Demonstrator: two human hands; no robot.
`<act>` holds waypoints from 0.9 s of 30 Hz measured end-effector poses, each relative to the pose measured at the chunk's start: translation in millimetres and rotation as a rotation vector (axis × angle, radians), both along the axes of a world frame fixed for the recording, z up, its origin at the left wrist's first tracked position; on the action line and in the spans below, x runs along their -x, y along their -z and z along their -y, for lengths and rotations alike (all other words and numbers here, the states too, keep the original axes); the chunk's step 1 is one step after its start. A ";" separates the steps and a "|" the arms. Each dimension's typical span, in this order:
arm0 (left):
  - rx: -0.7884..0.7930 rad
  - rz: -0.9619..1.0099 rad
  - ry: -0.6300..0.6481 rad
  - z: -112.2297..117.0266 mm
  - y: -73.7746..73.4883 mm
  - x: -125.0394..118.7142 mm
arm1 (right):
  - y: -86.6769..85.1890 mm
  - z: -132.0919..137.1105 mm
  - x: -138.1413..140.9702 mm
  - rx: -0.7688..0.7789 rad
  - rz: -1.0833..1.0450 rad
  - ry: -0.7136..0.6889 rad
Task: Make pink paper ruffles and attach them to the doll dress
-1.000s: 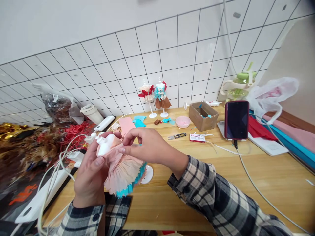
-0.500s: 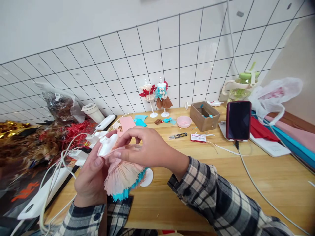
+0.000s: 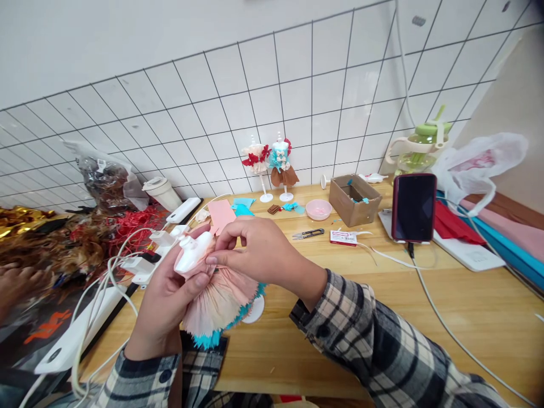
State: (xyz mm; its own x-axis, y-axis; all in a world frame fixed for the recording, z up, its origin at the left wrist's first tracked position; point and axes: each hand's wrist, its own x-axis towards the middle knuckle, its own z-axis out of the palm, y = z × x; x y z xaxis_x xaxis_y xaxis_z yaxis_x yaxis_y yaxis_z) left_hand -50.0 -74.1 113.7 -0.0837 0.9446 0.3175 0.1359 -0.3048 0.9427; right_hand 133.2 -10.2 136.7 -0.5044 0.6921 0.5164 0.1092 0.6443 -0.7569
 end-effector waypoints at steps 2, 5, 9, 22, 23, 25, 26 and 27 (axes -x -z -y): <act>0.030 -0.022 0.022 0.5 -1.3 0.3 | -0.1 0.7 -1.1 -0.035 -0.013 0.042; 0.078 -0.042 0.080 -0.1 -3.6 -1.3 | -0.4 0.2 -3.2 -0.105 -0.089 0.085; 0.121 -0.034 0.090 -3.6 -4.3 -0.6 | 0.1 -3.5 -5.0 -0.110 -0.083 -0.111; 0.096 -0.187 -0.019 -15.1 -0.6 42.8 | 3.9 -12.8 -8.1 0.084 -0.101 0.031; 0.058 -0.169 -0.047 -11.1 -4.4 39.1 | 3.9 -12.8 -8.0 0.081 -0.094 0.048; -0.086 -0.160 -0.152 -1.8 -11.6 28.5 | 4.2 -12.8 -7.4 0.074 -0.083 0.091; -0.186 -0.210 -0.235 2.7 -14.7 22.7 | 4.5 -12.7 -7.0 0.069 -0.080 0.113; -0.268 -0.322 -0.305 6.3 -17.2 17.2 | 4.7 -12.7 -6.6 0.064 -0.077 0.130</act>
